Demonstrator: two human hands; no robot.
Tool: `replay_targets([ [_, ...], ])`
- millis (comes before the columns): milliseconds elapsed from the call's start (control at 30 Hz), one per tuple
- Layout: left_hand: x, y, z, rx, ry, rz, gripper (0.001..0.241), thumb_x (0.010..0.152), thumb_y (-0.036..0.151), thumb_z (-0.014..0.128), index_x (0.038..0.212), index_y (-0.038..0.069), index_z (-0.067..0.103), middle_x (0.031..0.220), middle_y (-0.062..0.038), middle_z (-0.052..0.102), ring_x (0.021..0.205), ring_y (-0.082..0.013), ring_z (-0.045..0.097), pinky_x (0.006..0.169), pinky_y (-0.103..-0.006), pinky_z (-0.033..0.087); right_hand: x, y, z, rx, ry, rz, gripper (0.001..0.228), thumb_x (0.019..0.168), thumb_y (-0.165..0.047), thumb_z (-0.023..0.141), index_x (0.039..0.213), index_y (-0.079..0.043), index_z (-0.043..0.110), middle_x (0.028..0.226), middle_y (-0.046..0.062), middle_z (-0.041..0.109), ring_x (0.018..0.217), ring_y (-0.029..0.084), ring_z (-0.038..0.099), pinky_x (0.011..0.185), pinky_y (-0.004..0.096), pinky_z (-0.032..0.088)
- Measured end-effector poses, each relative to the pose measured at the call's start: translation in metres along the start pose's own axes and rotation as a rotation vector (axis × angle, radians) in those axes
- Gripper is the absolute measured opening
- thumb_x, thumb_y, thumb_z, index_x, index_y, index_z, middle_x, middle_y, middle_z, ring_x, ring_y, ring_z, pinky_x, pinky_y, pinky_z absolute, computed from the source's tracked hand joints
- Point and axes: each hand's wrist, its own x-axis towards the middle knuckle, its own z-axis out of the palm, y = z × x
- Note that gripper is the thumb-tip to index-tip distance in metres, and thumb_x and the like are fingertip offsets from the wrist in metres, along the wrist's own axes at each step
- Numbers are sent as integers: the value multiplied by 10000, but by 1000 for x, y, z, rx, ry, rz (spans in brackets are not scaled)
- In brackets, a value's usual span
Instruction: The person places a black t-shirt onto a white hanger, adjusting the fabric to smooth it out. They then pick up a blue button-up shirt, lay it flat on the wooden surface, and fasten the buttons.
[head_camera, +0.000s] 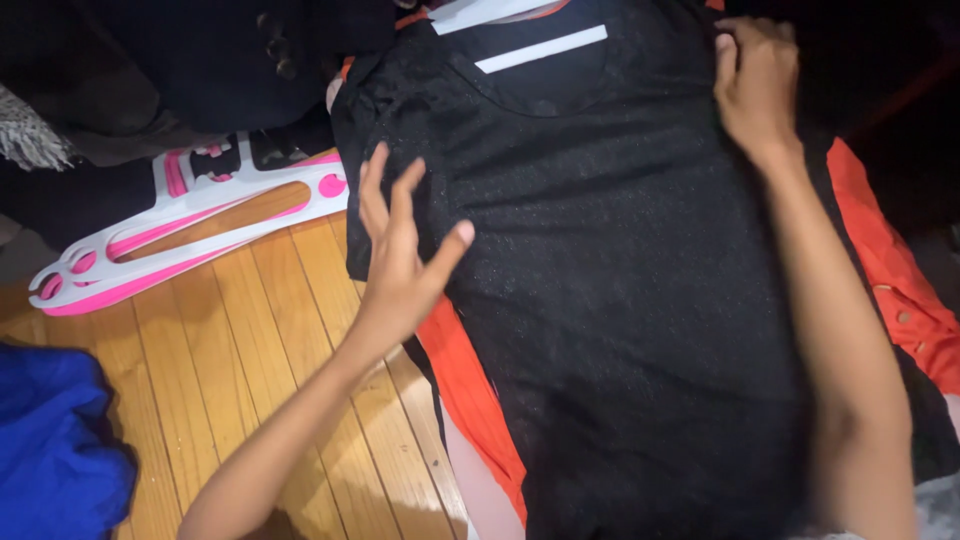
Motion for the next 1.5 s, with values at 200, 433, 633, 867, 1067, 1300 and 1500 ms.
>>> replay_targets([
  [200, 60, -41, 11, 226, 25, -17, 712, 1016, 418, 589, 1563, 75, 291, 1656, -235, 105, 1560, -463, 39, 1251, -573, 92, 27, -15, 3, 131, -65, 108, 288, 992, 88, 540, 1264, -6, 540, 1171, 198, 681, 977, 443, 649, 837, 508, 471],
  [433, 96, -43, 3, 144, 153, -154, 556, 1006, 386, 628, 1472, 187, 399, 1587, -304, -10, 1388, -530, 455, 1145, -518, 393, 40, 3, 21, 197, -176, 154, 653, 815, 137, 514, 1406, -108, 645, 1224, 302, 629, 1128, 452, 603, 979, 479, 441],
  [633, 131, -118, 0, 250, 359, 55, 246, 935, 134, 724, 1169, 100, 655, 1301, -211, 512, 1340, -374, 484, 1123, -448, 345, 32, 40, 49, 75, 107, 34, 436, 780, 116, 673, 1200, 45, 765, 1206, 225, 639, 1103, 386, 639, 967, 429, 489],
  [867, 143, -116, -32, 329, 412, 244, 342, 807, -127, 501, 1044, -35, 729, 1134, -219, 612, 1102, -372, 627, 983, -428, 473, 48, 30, 60, 12, 98, 230, 459, 1001, 49, 654, 1433, 162, 549, 1412, 490, 383, 1343, 580, 369, 1150, 521, 300],
  [1067, 154, -130, -37, 496, 452, 219, 618, 638, -262, 342, 1173, -126, 620, 1285, -299, 501, 1229, -450, 489, 1092, -450, 401, 65, 39, 69, -191, 52, 203, 353, 975, -62, 751, 1228, 151, 628, 1092, 342, 573, 1027, 490, 594, 925, 484, 494],
  [1300, 145, -145, -32, 617, 101, -196, 435, 824, -89, 447, 1243, 9, 511, 966, -304, 682, 918, -554, 657, 761, -624, 501, 62, 48, 90, -62, -137, 157, 491, 934, -8, 618, 1410, 100, 564, 1355, 386, 522, 1158, 566, 546, 1012, 546, 444],
  [1500, 118, -100, 3, 930, 157, -7, 741, 761, -79, 565, 1477, -152, 390, 1493, -359, 435, 1243, -545, 483, 1062, -532, 409, 70, -24, 47, -179, -40, 139, 487, 853, 46, 738, 1324, 37, 616, 1249, 327, 481, 1040, 517, 550, 925, 540, 479],
])
